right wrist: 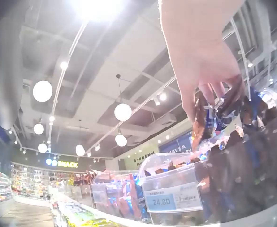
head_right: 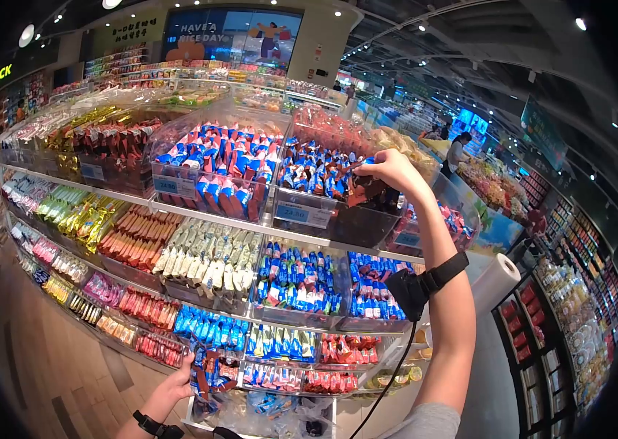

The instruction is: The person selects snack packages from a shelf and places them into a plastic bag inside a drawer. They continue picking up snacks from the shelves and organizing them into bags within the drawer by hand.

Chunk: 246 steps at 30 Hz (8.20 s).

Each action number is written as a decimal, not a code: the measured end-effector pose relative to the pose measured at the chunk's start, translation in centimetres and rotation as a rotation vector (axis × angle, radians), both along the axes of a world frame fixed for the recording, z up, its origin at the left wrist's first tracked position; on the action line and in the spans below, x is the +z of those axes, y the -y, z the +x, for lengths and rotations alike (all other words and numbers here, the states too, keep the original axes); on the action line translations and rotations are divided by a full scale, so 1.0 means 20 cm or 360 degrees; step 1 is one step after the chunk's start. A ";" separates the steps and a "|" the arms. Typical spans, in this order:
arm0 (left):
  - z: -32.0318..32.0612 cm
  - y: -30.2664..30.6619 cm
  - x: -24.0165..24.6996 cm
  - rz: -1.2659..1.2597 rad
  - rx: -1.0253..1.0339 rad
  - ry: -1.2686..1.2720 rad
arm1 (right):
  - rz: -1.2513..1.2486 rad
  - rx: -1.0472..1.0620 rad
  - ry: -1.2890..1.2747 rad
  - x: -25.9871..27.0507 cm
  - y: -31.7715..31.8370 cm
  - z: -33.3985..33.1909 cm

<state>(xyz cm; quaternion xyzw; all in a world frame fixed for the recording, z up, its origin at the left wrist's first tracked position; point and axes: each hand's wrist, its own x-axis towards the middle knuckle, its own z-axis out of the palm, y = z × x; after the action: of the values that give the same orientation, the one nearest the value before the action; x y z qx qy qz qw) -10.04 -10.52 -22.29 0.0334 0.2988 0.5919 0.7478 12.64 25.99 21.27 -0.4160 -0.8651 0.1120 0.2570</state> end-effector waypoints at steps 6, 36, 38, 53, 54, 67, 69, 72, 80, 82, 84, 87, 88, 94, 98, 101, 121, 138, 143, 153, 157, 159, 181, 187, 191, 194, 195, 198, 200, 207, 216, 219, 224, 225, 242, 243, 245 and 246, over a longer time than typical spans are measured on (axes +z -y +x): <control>0.02 -0.06 -0.09 0.0009 0.0031 0.0013 | 0.0040 0.0027 0.0066 -0.02 -0.08 0.01; -0.05 -0.07 0.00 0.0004 0.0119 -0.0093 | -0.0179 0.0271 -0.0412 -0.18 0.06 -0.60; -0.05 -0.07 0.01 -0.0008 0.0122 -0.0122 | -0.0226 0.0441 -0.0363 -0.15 0.18 -0.51; -0.04 -0.08 0.07 0.0045 0.0098 -0.0011 | 0.0376 0.0296 -0.0727 -0.36 0.01 -0.60; -0.04 -0.08 0.07 0.0056 0.0115 -0.0005 | 0.0488 0.0198 -0.0692 -0.37 0.03 -0.62; -0.02 -0.12 0.08 0.0120 -0.0020 0.0076 | 0.0227 0.0695 -0.0200 -0.28 0.20 -0.46; 0.00 -0.12 0.10 0.0143 0.0050 0.0034 | -0.0073 0.0783 -0.0252 -0.24 0.22 -0.43; 0.00 -0.14 0.11 0.0112 -0.0003 0.0007 | 0.0075 0.0797 -0.0195 -0.31 0.12 -0.43; -0.01 -0.20 0.19 0.0076 -0.0073 0.0048 | 0.0534 0.0653 -0.0388 -0.31 0.24 -0.40; 0.01 -0.22 0.25 0.0121 -0.0039 0.0101 | 0.0922 0.0577 -0.0563 -0.31 0.31 -0.36; 0.04 -0.23 0.35 0.0201 -0.0034 0.0077 | 0.0537 0.0730 -0.0987 -0.38 0.51 -0.34; 0.11 -0.31 0.45 0.0169 0.0026 0.0064 | -0.0217 0.1098 -0.0290 -0.66 0.78 -0.34; 0.15 -0.32 0.54 0.0257 0.0011 0.0062 | -0.0244 0.1199 -0.0061 -0.80 0.83 -0.35; 0.26 -0.48 0.60 0.0320 -0.0075 0.0071 | -0.0702 0.1058 0.0048 -1.01 0.91 -0.31; 0.34 -0.56 0.61 0.0404 -0.0041 0.0209 | -0.0657 0.0789 -0.0103 -1.03 0.93 -0.27; 0.39 -0.64 0.60 0.0336 0.0028 0.0212 | -0.0338 0.0783 -0.0375 -1.13 0.87 -0.25; 0.55 -0.73 0.70 0.0260 0.0337 0.0247 | 0.0062 0.0547 -0.0293 -1.20 1.05 0.03; 0.41 -0.44 0.69 0.0497 0.0195 0.0377 | 0.0909 0.0250 -0.0778 -0.33 0.26 -0.23; 0.33 -0.31 0.69 0.0485 0.0335 0.0145 | 0.0697 0.0183 -0.1009 -0.34 0.13 -0.34; 0.24 -0.29 0.62 0.0348 0.0408 0.0058 | 0.0455 0.0017 -0.0646 -0.24 0.04 -0.35; 0.25 -0.26 0.69 0.0371 0.0405 -0.0039 | 0.0402 0.0045 -0.0631 -0.23 0.12 -0.40; 0.23 -0.28 0.64 0.0407 0.0353 0.0022 | 0.0498 0.0106 -0.0617 -0.26 0.11 -0.38; 0.45 -0.45 0.80 0.0637 0.0001 0.0062 | -0.0188 0.0950 -0.0181 -0.56 0.72 -0.09; 0.55 -0.55 0.76 0.0516 -0.0162 0.0020 | -0.0410 0.0797 0.0016 -0.89 0.79 0.00; 0.61 -0.58 0.79 0.0454 -0.0200 0.0011 | -0.0469 0.0576 -0.0243 -1.03 0.82 0.06; 0.62 -0.60 0.78 0.0494 -0.0198 0.0097 | -0.0765 0.0447 -0.0597 -1.06 0.83 0.07; 0.64 -0.62 0.79 0.0507 -0.0172 0.0041 | -0.0806 0.0471 -0.0748 -1.06 0.84 0.07; 0.67 -0.63 0.82 0.0528 0.0011 -0.0095 | -0.1061 0.0533 -0.1153 -1.05 0.85 0.06; 0.66 -0.62 0.85 0.0481 0.0040 -0.0184 | -0.1205 0.0518 -0.1306 -0.99 0.88 0.07; 0.65 -0.61 0.90 0.0599 0.0014 -0.0159 | -0.1461 0.0550 -0.1572 -0.98 0.86 0.09; 0.54 -0.57 0.86 0.0556 0.0069 -0.0085 | -0.0690 0.0485 -0.1668 -0.50 0.67 0.22; 0.50 -0.52 0.85 0.0538 0.0180 -0.0062 | 0.0148 0.0208 -0.1214 -0.31 0.42 0.26; 0.41 -0.40 0.82 0.0413 0.0262 -0.0103 | 0.1061 -0.0096 -0.0535 -0.13 0.18 0.03; 0.39 -0.38 0.81 0.0419 0.0262 -0.0098 | 0.1158 -0.0048 -0.0497 -0.15 0.17 -0.04; 0.36 -0.44 0.78 0.0478 0.0233 -0.0036 | 0.0997 0.0198 -0.0869 -0.39 0.38 -0.08; 0.37 -0.47 0.79 0.0503 0.0214 -0.0002 | 0.0715 0.0329 -0.0725 -0.44 0.48 -0.07; 0.41 -0.51 0.84 0.0469 0.0200 -0.0032 | 0.0350 0.0551 -0.0341 -0.60 0.62 -0.06; 0.43 -0.53 0.86 0.0553 0.0231 -0.0099 | 0.0034 0.0530 -0.0056 -0.66 0.69 -0.04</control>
<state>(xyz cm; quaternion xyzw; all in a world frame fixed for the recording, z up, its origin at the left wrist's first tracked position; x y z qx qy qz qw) -1.34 0.06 -5.00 0.1586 0.2168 0.6857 0.6765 11.83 12.27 8.01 -0.2620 -0.9186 0.1510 0.2545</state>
